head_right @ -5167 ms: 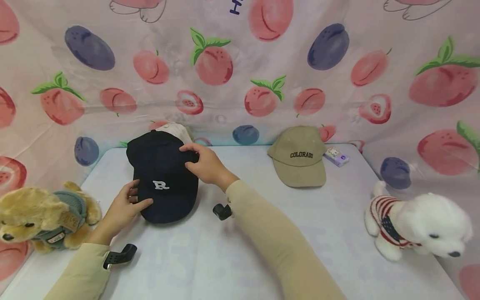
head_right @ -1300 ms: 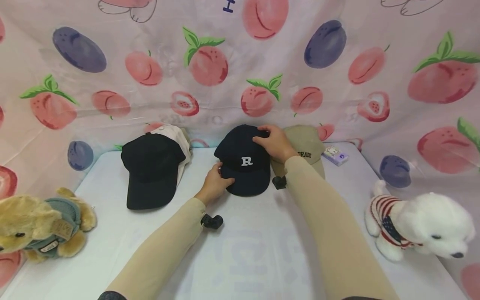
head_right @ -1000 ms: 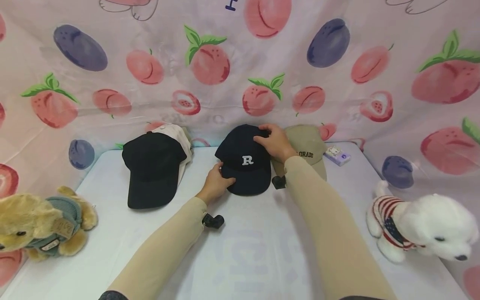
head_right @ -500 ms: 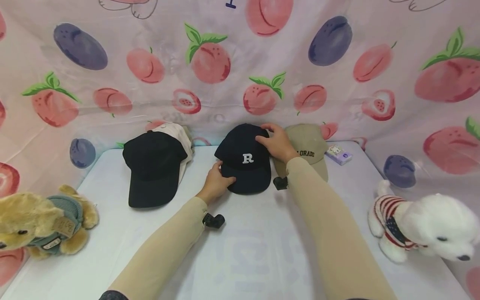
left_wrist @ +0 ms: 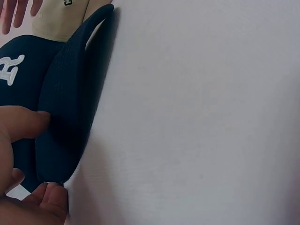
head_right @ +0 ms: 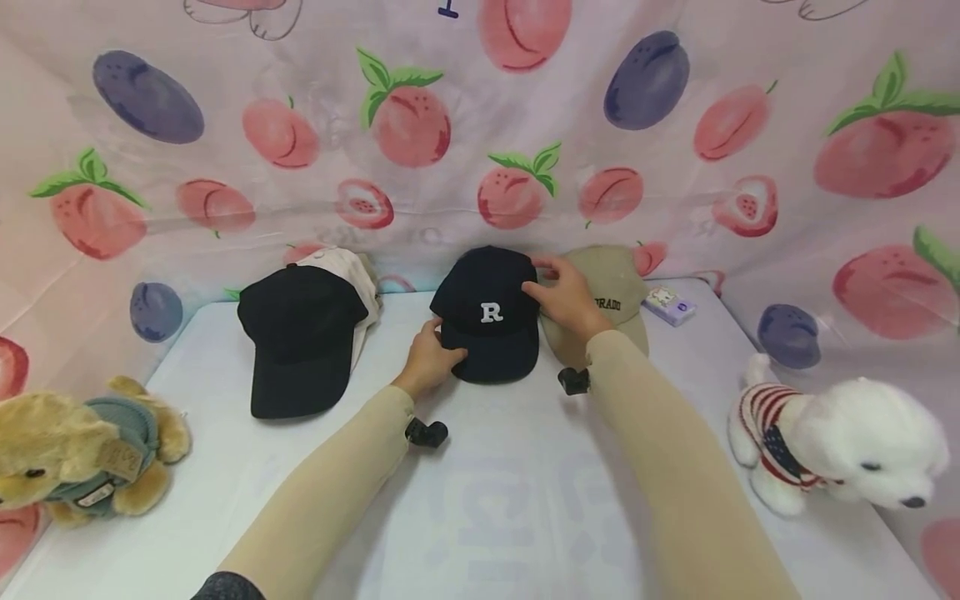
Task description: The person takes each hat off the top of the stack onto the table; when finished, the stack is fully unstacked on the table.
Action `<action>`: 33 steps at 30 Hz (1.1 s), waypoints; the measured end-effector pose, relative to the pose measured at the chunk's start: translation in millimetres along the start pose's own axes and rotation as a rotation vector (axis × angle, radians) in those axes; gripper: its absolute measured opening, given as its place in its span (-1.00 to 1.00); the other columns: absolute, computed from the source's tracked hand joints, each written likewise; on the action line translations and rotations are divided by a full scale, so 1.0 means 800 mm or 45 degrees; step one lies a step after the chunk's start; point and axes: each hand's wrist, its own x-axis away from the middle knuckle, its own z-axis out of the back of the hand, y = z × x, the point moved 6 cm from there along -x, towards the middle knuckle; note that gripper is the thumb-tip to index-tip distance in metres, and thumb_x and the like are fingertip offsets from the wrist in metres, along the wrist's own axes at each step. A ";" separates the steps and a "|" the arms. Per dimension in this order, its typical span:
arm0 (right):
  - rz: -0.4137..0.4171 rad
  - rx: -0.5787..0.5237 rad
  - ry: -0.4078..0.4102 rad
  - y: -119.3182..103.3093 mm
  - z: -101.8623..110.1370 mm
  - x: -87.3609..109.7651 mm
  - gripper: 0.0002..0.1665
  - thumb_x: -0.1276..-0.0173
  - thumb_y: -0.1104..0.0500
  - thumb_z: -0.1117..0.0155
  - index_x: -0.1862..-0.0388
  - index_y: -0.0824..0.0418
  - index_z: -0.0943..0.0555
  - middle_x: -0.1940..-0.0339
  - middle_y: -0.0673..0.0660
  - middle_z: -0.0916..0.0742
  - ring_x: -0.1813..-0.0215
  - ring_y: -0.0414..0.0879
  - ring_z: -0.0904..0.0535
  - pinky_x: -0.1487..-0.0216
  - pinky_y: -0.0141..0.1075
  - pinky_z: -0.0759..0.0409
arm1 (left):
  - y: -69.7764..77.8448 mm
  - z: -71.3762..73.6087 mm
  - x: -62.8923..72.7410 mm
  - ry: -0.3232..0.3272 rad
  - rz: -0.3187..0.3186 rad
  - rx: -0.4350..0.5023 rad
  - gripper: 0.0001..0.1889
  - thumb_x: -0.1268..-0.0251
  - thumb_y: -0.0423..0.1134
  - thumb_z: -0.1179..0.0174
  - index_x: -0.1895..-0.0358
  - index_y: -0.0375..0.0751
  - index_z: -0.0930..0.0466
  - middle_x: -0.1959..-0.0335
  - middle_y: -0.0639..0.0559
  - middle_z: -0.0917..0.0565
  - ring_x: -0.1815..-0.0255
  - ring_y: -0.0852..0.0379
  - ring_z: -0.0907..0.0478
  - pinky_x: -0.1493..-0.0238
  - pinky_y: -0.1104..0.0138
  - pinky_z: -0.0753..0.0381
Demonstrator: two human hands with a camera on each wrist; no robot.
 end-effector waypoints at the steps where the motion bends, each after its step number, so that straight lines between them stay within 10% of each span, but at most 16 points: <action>1: 0.003 0.001 0.000 0.000 0.001 0.003 -0.35 -0.42 0.15 -0.31 -0.41 0.34 -0.41 -0.40 0.33 -0.46 -0.42 0.19 -0.35 -0.34 0.05 -0.37 | 0.000 0.001 0.000 0.000 -0.008 0.003 -0.18 -0.28 -0.24 -0.35 -0.52 -0.34 -0.12 -0.38 -0.36 -0.32 -0.43 -0.17 -0.26 -0.42 0.10 -0.24; 33: 0.068 0.074 -0.096 -0.005 -0.003 0.090 -0.37 -0.44 0.13 -0.30 -0.39 0.35 -0.39 -0.34 0.35 -0.50 -0.35 0.24 -0.43 -0.31 0.11 -0.41 | -0.002 0.111 0.072 -0.060 -0.215 -0.062 -0.13 -0.25 -0.15 -0.37 -0.54 -0.25 -0.10 -0.50 -0.22 -0.24 -0.47 -0.19 -0.22 -0.37 -0.04 -0.30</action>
